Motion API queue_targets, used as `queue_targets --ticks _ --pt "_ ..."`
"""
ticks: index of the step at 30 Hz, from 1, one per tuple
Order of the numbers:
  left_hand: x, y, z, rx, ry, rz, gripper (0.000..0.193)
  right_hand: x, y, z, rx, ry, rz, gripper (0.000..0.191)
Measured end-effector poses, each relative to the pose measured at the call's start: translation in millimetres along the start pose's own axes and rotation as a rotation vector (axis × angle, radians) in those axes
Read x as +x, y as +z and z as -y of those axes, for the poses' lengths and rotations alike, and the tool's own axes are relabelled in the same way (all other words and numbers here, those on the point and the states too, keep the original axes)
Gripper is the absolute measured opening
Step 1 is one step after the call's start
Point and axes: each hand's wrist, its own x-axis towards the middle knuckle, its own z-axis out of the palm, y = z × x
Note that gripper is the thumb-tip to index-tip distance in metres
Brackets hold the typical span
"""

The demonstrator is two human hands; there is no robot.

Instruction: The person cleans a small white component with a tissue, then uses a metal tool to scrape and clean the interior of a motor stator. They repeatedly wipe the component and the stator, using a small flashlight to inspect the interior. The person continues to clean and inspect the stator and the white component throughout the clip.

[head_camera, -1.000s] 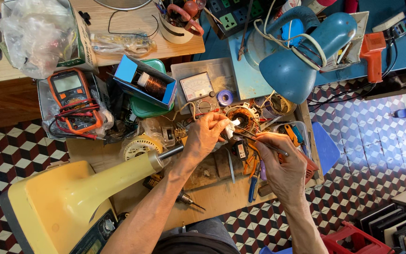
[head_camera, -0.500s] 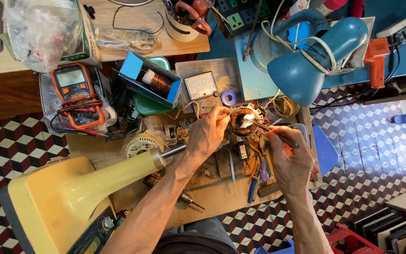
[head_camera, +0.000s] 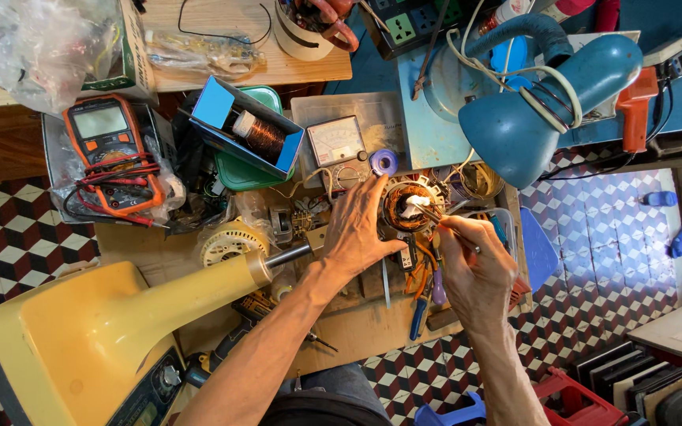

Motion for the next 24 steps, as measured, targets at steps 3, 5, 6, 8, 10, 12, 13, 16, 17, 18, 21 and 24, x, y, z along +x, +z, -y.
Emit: queue_targets --ticks 3,5,6,8,10,12,13,16,17,18,21,24 --pt "-8 -10 0 -0.038 0.023 -0.074 0.123 -3 -4 -2 0.025 0.004 -0.032 0.012" --pt "-20 -19 1 -0.047 0.079 -0.169 0.112 -5 -11 -5 -0.035 0.003 -0.042 0.011" --pt "-31 -22 -1 -0.053 0.008 -0.198 0.093 -11 -15 -4 -0.005 0.036 -0.087 0.009" --pt "-55 -23 -6 -0.061 -0.123 -0.273 0.054 -19 -27 -1 0.06 0.083 -0.185 0.006" --pt "-84 -13 -18 -0.14 -0.132 -0.139 0.022 -24 -40 1 0.217 0.184 -0.296 0.01" --pt "-100 8 -29 0.002 -0.119 0.35 0.021 -26 -50 1 0.313 0.224 -0.374 0.011" --pt "-99 21 -27 0.068 0.0 0.366 0.033 -29 -55 2 0.326 0.221 -0.396 0.011" --pt "-81 70 -21 0.345 0.298 0.415 0.07 -41 -67 4 0.329 0.212 -0.433 0.01" --pt "-66 90 -15 0.496 0.359 0.438 0.083 -42 -69 2 0.324 0.224 -0.458 0.01" --pt "-54 106 -7 0.649 0.418 0.459 0.097 -44 -70 -1 0.319 0.236 -0.484 0.011" --pt "-41 141 15 0.562 0.374 0.526 0.056 -54 -78 -8 0.297 0.313 -0.558 0.015" --pt "-34 160 25 0.553 0.348 0.587 0.043 -64 -83 -13 0.28 0.332 -0.549 0.014"
